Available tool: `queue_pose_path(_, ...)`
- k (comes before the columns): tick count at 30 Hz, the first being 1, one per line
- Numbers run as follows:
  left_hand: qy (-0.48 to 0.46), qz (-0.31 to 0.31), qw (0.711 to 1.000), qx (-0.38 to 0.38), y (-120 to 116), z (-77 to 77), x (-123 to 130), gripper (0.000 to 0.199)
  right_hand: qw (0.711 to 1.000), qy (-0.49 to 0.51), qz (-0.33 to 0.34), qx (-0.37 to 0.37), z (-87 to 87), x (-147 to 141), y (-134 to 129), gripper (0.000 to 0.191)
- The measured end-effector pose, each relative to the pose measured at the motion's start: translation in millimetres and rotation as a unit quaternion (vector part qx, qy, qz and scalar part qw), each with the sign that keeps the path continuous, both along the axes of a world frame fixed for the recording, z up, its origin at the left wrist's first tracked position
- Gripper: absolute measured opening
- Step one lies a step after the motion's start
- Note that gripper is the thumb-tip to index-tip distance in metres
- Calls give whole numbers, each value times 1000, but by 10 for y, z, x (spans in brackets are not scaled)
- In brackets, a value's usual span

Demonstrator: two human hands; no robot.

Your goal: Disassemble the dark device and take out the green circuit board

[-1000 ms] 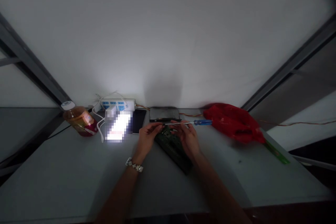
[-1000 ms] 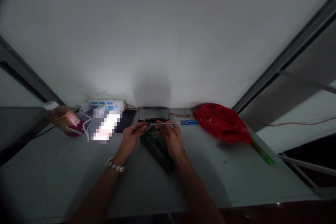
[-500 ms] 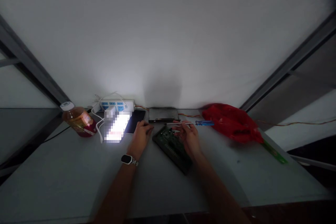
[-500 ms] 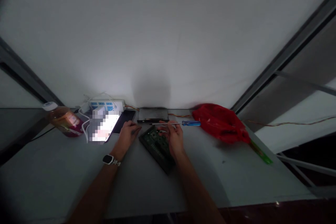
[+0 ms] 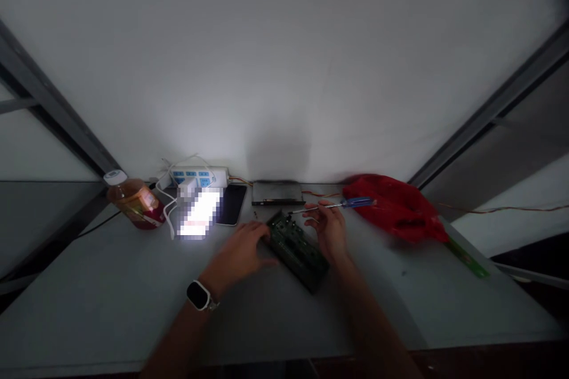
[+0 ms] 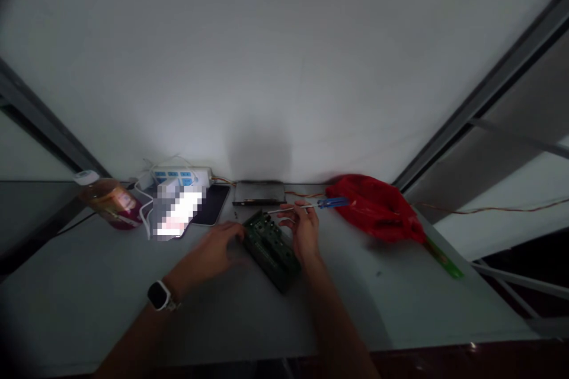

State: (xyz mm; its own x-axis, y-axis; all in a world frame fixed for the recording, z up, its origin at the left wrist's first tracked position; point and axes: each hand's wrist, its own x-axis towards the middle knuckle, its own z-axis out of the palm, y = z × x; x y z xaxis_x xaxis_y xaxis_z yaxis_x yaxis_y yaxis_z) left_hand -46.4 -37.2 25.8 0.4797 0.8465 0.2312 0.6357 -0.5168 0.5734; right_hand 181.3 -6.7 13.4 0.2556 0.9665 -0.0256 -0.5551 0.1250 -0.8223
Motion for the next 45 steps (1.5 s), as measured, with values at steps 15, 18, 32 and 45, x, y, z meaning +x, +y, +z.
queue_pose_path(15,115,-88,989,-13,-403,-176,817,13,989,-88,-97,64,25,175,21,29)
queue_pose_path(18,55,-25,998,-8,-228,-196,834,16,987,-100,-101,74,10,143,12,29)
queue_pose_path(32,-39,2,999,30,722,-331,464,18,976,-196,-45,80,2,-32,-64,35)
queue_pose_path(45,-222,41,971,75,624,-354,344,23,831,-529,18,174,282,-284,310,29)
